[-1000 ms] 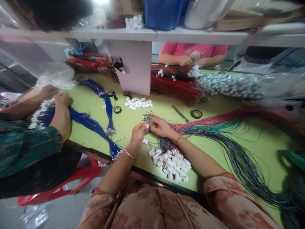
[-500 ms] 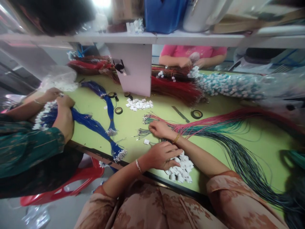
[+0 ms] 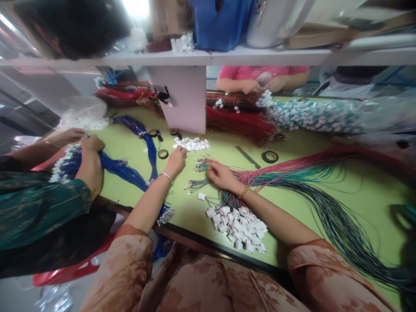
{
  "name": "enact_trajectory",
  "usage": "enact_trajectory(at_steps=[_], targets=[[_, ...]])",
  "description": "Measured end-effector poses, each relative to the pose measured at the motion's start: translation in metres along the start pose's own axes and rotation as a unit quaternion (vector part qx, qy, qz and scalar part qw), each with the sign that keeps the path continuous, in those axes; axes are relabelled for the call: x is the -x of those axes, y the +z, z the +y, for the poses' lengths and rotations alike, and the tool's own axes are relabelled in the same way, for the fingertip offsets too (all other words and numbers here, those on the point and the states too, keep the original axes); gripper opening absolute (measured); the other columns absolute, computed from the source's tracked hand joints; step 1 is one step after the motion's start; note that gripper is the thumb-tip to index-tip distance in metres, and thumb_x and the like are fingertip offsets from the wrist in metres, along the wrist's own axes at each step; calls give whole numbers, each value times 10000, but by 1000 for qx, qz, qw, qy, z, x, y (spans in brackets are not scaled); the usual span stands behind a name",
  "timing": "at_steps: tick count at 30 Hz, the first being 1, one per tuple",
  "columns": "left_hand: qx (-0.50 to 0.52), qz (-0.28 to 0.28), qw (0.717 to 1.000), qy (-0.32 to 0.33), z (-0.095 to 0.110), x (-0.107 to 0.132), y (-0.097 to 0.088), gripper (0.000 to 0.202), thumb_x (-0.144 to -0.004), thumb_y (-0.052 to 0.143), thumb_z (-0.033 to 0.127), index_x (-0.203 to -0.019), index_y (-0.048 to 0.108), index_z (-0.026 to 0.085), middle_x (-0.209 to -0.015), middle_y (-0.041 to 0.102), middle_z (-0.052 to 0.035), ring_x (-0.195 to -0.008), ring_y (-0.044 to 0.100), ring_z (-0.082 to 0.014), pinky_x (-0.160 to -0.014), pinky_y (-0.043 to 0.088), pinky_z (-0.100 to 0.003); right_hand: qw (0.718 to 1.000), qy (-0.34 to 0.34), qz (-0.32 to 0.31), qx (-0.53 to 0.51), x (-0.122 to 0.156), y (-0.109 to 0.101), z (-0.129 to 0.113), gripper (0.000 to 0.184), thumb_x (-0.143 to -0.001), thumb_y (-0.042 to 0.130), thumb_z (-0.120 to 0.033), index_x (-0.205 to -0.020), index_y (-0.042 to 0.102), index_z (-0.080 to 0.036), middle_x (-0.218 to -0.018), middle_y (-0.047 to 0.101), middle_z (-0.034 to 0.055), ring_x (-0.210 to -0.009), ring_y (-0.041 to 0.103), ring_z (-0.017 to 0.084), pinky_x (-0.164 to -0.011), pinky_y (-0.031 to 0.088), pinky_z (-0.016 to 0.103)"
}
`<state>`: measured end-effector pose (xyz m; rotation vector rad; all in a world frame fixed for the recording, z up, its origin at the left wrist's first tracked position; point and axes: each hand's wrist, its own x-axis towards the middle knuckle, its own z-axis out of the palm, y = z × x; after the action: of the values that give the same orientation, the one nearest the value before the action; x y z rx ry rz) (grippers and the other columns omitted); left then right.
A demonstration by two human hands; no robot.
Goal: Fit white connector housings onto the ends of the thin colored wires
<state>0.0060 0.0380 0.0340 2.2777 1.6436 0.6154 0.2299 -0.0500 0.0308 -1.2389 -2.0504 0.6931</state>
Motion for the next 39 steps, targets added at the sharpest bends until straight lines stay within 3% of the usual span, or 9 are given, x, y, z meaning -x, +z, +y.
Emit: enact_trajectory(at_steps=[4,9,12,14,19,25,28,34,39], targets=[[-70,-20,997,9,-1,8,6,202,-890,402,161,-953,595,165,-1061,549,-144,-805,530,-220,-711,383,-345,996,18,14,-90,-9,2,0,105,-819,501,-244,-768,558,-172,-699,580,-4,-620,473,117,-606,353,232],[-56,-22,998,-30,1,17,-4,126,-846,487,170,-939,572,160,-958,577,-135,-822,540,-242,-739,397,-359,981,34,21,-187,-24,8,-9,158,-800,551,-319,-783,584,-165,-751,619,11,-658,508,122,-649,405,246],[23,-1,997,-68,8,27,-19,118,-819,522,163,-921,581,170,-809,589,-86,-752,541,-220,-723,410,-354,974,48,20,-221,-28,10,-13,175,-779,575,-337,-761,586,-163,-732,615,8,-643,503,120,-658,419,254],[139,10,986,-89,19,36,-30,177,-815,543,186,-987,586,180,-774,595,-54,-701,548,-191,-698,427,-339,969,57,23,-238,-28,9,-13,178,-765,583,-339,-757,591,-162,-725,616,7,-638,502,119,-658,423,255],[451,-4,888,-89,56,61,-41,199,-768,634,220,-963,637,180,-987,641,-55,-786,594,-138,-759,464,-307,965,67,57,-249,-21,4,-14,212,-774,577,-365,-726,575,-159,-698,586,0,-635,488,117,-630,398,248],[674,8,721,-158,77,76,-8,178,-737,697,204,-897,622,179,-820,608,-6,-704,556,-88,-676,454,-219,966,58,38,-250,-13,-3,-18,255,-807,538,-398,-696,535,-169,-649,507,-25,-612,428,105,-605,357,237],[710,15,684,-170,79,76,2,221,-738,694,174,-938,602,190,-882,616,-16,-714,563,-85,-678,463,-213,966,60,15,-253,-11,-6,-19,254,-798,533,-394,-676,517,-172,-633,485,-31,-602,410,101,-590,338,234],[702,6,693,-162,81,76,6,214,-727,732,215,-899,614,167,-876,617,-32,-722,569,-95,-692,477,-225,946,127,2,-299,-10,-8,-19,254,-752,554,-387,-625,488,-177,-560,415,-52,-535,333,82,-511,262,222],[637,18,761,-122,85,82,16,278,-708,769,307,-915,630,183,-831,626,-18,-666,557,-91,-616,456,-206,901,201,-52,-380,-10,-4,-18,246,-740,547,-349,-587,433,-193,-482,334,-78,-447,249,64,-455,191,223]])
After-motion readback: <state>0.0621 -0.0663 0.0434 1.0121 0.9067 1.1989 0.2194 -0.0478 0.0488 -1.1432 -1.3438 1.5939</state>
